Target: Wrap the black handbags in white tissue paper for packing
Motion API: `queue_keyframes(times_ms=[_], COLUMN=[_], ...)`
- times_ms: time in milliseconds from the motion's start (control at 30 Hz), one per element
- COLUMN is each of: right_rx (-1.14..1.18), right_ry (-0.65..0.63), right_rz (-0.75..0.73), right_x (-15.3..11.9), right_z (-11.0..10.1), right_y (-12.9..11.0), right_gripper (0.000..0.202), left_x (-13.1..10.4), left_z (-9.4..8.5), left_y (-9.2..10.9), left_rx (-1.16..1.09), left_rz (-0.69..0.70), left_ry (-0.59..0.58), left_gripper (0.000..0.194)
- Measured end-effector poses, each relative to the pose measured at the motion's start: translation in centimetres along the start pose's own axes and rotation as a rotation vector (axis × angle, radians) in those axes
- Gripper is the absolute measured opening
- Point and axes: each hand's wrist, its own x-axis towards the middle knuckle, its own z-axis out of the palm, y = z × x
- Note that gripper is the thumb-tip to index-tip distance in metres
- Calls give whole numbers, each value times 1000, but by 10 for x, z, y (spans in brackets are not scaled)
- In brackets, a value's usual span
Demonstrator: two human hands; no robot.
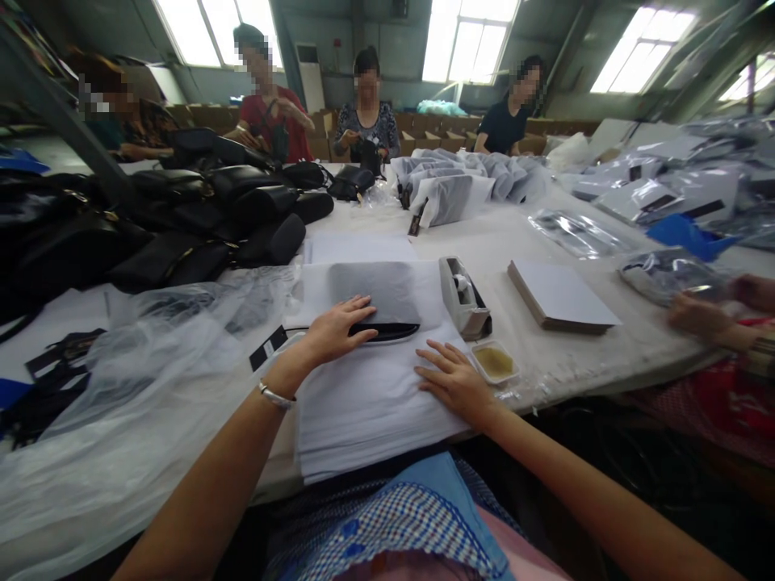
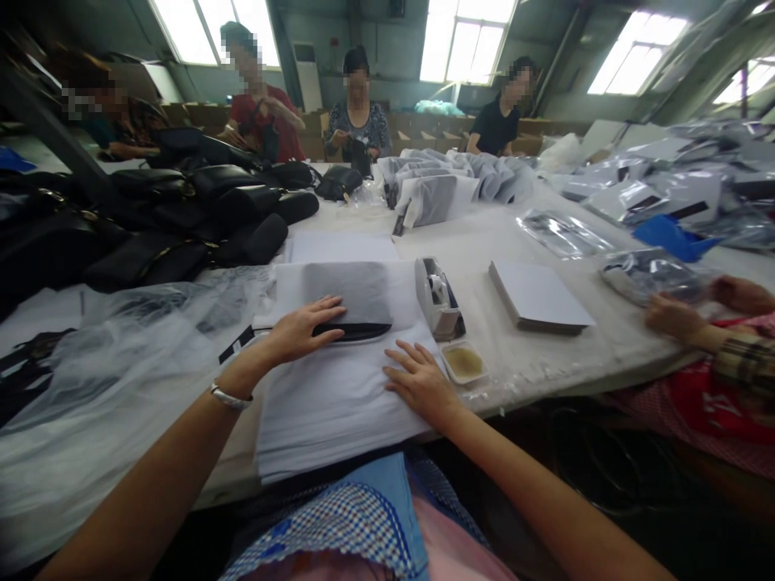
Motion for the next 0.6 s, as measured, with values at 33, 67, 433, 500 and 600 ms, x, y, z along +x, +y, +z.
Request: queue_keyframes(times_ms=[33, 67, 433, 500, 600], right_rx=[38, 77, 279, 293, 269], right_ry=[27, 52, 19, -35, -86], right_rz=[7, 18, 144, 159, 163], right_x=[1, 2, 21, 26, 31], right_z=[1, 1, -7, -9, -11], right_y=[1, 2, 4, 7, 11], right_gripper=[19, 16, 10, 12, 12], left_x=[0, 0, 1, 1, 2], left_z=[0, 1, -4, -4, -4], left_y=[-1, -1, -1, -1, -1], left_rx=[3, 5, -35, -42, -33], left_rz=[0, 1, -9, -12, -10], left_ry=[-3, -3, -3, -2, -6], left_gripper=[58, 58, 58, 57, 57])
